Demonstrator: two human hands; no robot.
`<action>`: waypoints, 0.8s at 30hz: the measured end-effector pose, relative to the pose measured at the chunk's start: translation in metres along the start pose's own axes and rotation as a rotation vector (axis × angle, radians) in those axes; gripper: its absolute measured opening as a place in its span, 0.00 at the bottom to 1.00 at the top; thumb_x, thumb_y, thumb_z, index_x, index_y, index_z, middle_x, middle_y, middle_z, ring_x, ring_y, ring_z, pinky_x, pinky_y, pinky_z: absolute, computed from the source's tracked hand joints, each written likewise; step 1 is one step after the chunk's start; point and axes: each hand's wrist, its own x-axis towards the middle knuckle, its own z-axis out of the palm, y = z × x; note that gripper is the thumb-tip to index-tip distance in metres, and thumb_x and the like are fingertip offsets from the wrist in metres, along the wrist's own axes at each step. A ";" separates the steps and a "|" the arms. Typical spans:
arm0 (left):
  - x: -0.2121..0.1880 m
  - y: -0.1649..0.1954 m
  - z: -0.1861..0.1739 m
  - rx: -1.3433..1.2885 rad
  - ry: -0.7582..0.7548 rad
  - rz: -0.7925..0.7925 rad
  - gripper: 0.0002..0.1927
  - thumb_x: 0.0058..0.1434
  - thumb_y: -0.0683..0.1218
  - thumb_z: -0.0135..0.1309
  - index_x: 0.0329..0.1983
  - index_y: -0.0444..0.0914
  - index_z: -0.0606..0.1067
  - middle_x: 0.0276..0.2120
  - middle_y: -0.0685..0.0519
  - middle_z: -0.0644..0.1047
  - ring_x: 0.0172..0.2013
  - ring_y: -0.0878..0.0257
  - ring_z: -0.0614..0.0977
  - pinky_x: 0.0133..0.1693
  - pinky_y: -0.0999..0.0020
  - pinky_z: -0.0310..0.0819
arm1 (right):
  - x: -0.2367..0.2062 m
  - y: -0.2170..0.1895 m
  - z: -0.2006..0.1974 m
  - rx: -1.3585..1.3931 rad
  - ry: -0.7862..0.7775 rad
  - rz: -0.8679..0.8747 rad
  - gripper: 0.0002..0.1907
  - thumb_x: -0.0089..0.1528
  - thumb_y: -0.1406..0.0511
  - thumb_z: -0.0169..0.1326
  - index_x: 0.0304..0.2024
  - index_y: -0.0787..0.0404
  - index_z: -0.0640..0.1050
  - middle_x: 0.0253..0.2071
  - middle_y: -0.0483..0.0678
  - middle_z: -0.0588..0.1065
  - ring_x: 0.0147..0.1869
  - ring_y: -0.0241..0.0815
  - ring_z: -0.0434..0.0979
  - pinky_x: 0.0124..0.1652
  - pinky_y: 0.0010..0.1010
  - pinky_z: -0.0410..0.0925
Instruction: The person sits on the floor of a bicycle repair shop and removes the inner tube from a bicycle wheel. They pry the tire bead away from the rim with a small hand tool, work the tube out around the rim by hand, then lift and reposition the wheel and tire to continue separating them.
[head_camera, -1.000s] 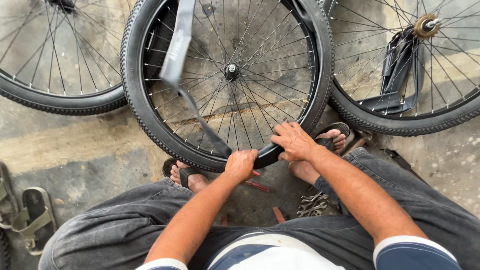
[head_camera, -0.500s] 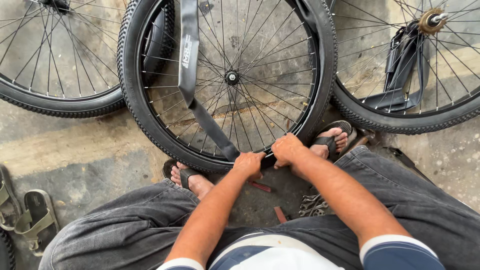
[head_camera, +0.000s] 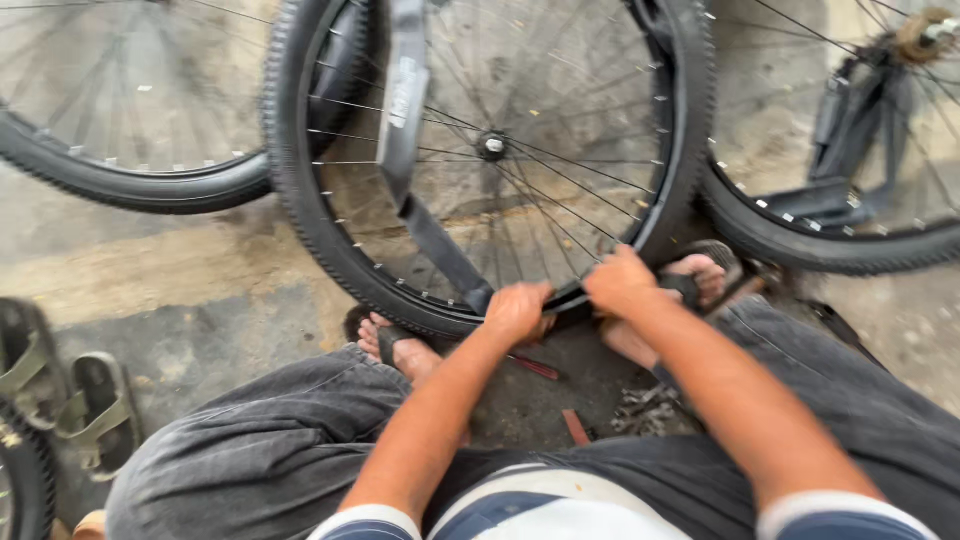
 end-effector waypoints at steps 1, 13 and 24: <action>0.005 -0.005 -0.019 -0.007 0.179 0.038 0.10 0.57 0.49 0.60 0.37 0.40 0.76 0.35 0.44 0.81 0.40 0.42 0.82 0.42 0.48 0.75 | -0.004 0.009 0.005 -0.048 0.068 -0.018 0.07 0.59 0.55 0.57 0.31 0.44 0.83 0.36 0.38 0.82 0.45 0.38 0.80 0.45 0.40 0.63; 0.017 -0.075 -0.199 0.090 0.793 -0.379 0.46 0.50 0.62 0.68 0.64 0.33 0.65 0.59 0.41 0.68 0.56 0.42 0.69 0.57 0.51 0.67 | -0.059 0.118 -0.081 -0.347 -0.173 0.264 0.11 0.65 0.54 0.50 0.43 0.39 0.84 0.48 0.33 0.79 0.63 0.36 0.72 0.58 0.40 0.59; 0.132 -0.068 -0.170 -0.632 0.861 -0.495 0.41 0.50 0.47 0.60 0.70 0.35 0.65 0.57 0.39 0.76 0.57 0.44 0.78 0.58 0.54 0.71 | 0.004 0.001 -0.055 0.540 0.816 0.282 0.35 0.50 0.52 0.64 0.54 0.66 0.73 0.44 0.58 0.75 0.50 0.61 0.74 0.46 0.51 0.68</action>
